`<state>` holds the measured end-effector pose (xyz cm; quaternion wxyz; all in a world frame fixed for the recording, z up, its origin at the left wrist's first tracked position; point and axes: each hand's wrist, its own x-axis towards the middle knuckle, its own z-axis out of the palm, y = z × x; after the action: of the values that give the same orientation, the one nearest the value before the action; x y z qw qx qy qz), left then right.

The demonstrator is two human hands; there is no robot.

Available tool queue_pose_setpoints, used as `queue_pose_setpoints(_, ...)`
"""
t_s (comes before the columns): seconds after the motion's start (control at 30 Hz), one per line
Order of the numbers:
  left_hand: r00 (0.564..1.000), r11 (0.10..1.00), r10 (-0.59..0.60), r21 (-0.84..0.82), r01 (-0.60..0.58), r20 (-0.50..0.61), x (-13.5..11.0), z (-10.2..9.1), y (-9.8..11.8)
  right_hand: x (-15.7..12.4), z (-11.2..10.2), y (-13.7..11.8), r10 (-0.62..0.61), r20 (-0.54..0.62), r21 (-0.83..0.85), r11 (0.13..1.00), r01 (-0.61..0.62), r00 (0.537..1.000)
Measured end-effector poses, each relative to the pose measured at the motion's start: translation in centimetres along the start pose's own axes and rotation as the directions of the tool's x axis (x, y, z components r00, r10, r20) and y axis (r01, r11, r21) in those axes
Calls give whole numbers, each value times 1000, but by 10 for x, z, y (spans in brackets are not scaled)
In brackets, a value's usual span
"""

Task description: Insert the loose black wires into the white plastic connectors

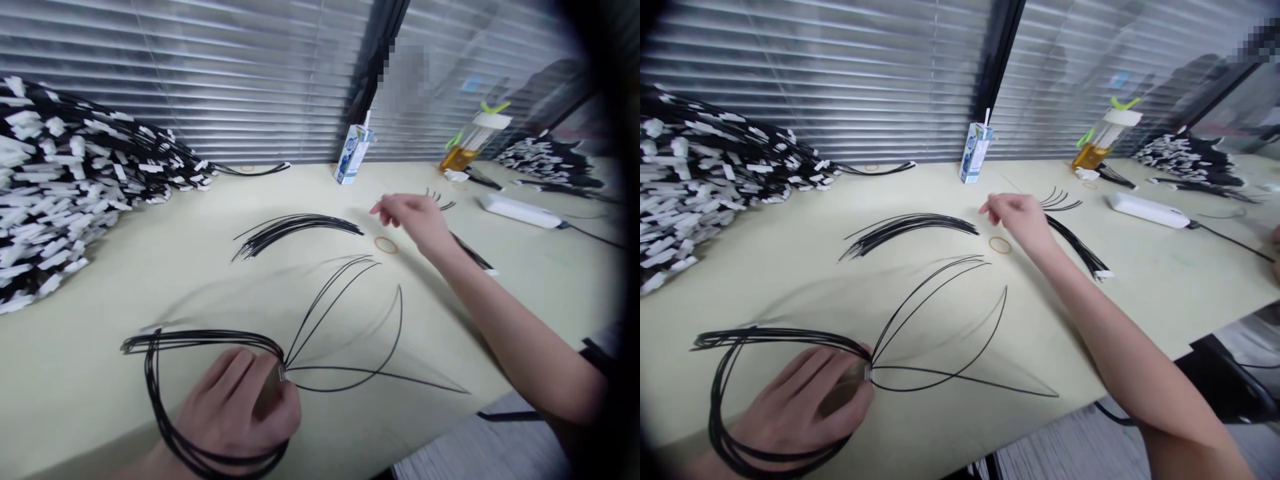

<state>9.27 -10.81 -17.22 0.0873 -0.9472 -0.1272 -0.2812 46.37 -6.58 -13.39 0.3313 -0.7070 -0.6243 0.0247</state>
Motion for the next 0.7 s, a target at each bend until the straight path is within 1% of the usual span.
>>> queue_pose_setpoints(0.07, 1000, 1000, -6, 1, 6, 4, 0, 0, 0, -5, 14, -1, -57, 58, -104, 993, 63, 997)
queue_pose_setpoints(0.13, 1000, 1000, -12, 11, 12, -24, 1, 1, 1, -9, 27, -6, -100, 125, -211, 969, 125, 987)
queue_pose_setpoints(0.23, 997, 1000, -11, 13, 12, -72, 4, 2, 2, -11, 37, -9, -110, 190, -329, 929, 169, 976)
queue_pose_setpoints(0.33, 996, 1000, -31, -3, 31, -85, 7, 1, 4, -7, 35, -7, -103, 240, -398, 897, 194, 965)
queue_pose_setpoints(0.43, 994, 998, -64, -25, 62, -93, 9, 0, 5, -3, 31, -5, -104, 293, -429, 874, 228, 950)
queue_pose_setpoints(0.57, 996, 999, -40, -20, 39, -83, 10, -3, 4, 1, 28, -5, -118, 361, -431, 859, 277, 925)
queue_pose_setpoints(0.7, 997, 999, -31, -30, 28, -76, 9, -3, 2, 4, 26, -4, -135, 392, -422, 852, 309, 910)
